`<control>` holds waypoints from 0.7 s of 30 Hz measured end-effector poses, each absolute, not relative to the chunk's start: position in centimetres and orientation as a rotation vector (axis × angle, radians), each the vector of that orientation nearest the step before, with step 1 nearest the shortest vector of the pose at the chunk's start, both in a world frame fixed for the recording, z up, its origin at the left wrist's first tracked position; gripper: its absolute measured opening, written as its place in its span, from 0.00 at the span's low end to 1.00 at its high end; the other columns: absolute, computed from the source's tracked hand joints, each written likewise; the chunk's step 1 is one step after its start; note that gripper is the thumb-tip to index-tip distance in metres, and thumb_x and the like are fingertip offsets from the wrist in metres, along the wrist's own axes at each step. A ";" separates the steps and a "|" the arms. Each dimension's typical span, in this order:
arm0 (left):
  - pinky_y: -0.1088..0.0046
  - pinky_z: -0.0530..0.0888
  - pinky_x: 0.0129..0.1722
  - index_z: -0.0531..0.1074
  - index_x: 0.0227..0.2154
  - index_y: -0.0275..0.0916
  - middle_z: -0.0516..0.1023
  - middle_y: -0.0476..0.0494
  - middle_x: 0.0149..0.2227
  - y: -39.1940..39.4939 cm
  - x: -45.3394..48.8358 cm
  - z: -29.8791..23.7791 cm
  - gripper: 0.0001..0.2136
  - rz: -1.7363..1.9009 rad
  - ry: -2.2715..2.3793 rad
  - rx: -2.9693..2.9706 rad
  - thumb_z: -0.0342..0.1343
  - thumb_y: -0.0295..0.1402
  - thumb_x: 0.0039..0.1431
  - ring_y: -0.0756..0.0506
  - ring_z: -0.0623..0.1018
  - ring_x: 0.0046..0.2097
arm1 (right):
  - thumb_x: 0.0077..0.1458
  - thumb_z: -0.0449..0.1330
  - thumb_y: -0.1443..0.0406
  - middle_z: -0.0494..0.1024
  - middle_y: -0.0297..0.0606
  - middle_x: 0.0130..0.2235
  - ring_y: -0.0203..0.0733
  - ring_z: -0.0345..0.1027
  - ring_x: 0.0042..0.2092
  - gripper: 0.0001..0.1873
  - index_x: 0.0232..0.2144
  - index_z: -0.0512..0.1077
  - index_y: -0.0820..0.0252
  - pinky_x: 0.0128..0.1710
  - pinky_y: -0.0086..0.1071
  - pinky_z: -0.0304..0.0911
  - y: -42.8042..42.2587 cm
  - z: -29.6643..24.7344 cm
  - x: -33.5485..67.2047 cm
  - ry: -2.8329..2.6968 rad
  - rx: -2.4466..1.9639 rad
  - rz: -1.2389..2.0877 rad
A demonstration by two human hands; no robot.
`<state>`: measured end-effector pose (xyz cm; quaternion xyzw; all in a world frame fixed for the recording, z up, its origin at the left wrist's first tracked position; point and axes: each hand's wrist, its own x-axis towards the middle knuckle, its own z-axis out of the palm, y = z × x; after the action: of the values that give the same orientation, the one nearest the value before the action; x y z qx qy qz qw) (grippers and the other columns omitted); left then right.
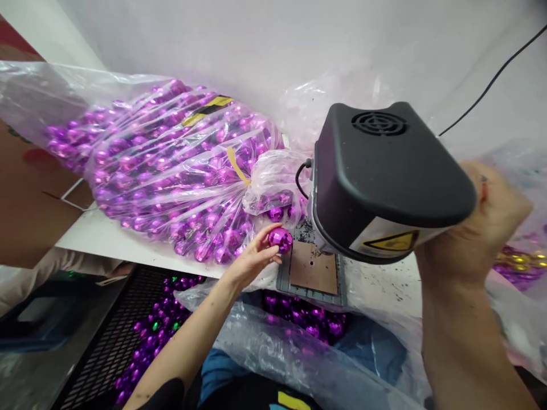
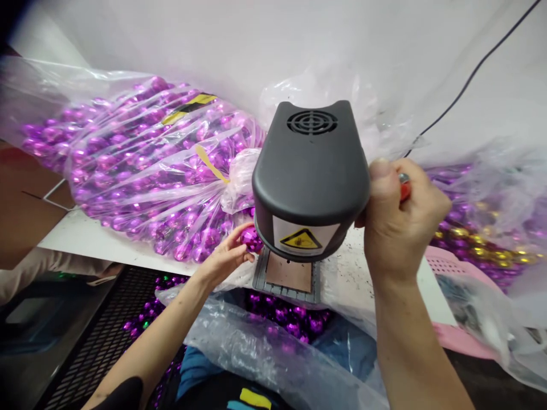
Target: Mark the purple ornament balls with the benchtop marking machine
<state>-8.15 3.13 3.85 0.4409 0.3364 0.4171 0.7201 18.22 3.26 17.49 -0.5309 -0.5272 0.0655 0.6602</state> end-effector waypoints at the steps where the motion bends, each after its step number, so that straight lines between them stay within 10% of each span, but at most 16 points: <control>1: 0.74 0.73 0.36 0.66 0.58 0.47 0.74 0.42 0.48 2.8 -7.8 3.4 0.26 0.901 0.714 0.908 0.63 0.43 0.58 0.46 0.78 0.42 | 0.57 0.58 0.57 0.56 0.27 0.16 0.22 0.51 0.21 0.21 0.19 0.62 0.65 0.22 0.23 0.46 3.4 17.5 18.2 -1.192 -1.194 0.142; 11: 0.59 0.70 0.55 0.69 0.53 0.40 0.75 0.41 0.52 1.2 -3.2 0.8 0.20 0.909 1.131 1.565 0.60 0.39 0.60 0.41 0.75 0.52 | 0.53 0.59 0.44 0.57 0.30 0.22 0.24 0.52 0.28 0.30 0.20 0.61 0.65 0.27 0.23 0.50 3.6 17.4 18.4 -1.170 -1.131 0.208; 21: 0.55 0.71 0.53 0.70 0.51 0.40 0.74 0.38 0.50 1.3 -0.5 0.3 0.20 0.866 1.263 2.134 0.64 0.37 0.56 0.37 0.73 0.52 | 0.53 0.59 0.44 0.55 0.30 0.22 0.23 0.50 0.27 0.30 0.21 0.62 0.66 0.27 0.23 0.48 3.6 17.4 18.2 -1.153 -1.122 0.213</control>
<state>-0.52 1.26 0.34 0.7856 0.4650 0.3189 0.2546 18.24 3.64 17.37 -0.5013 -0.5154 0.0952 0.6885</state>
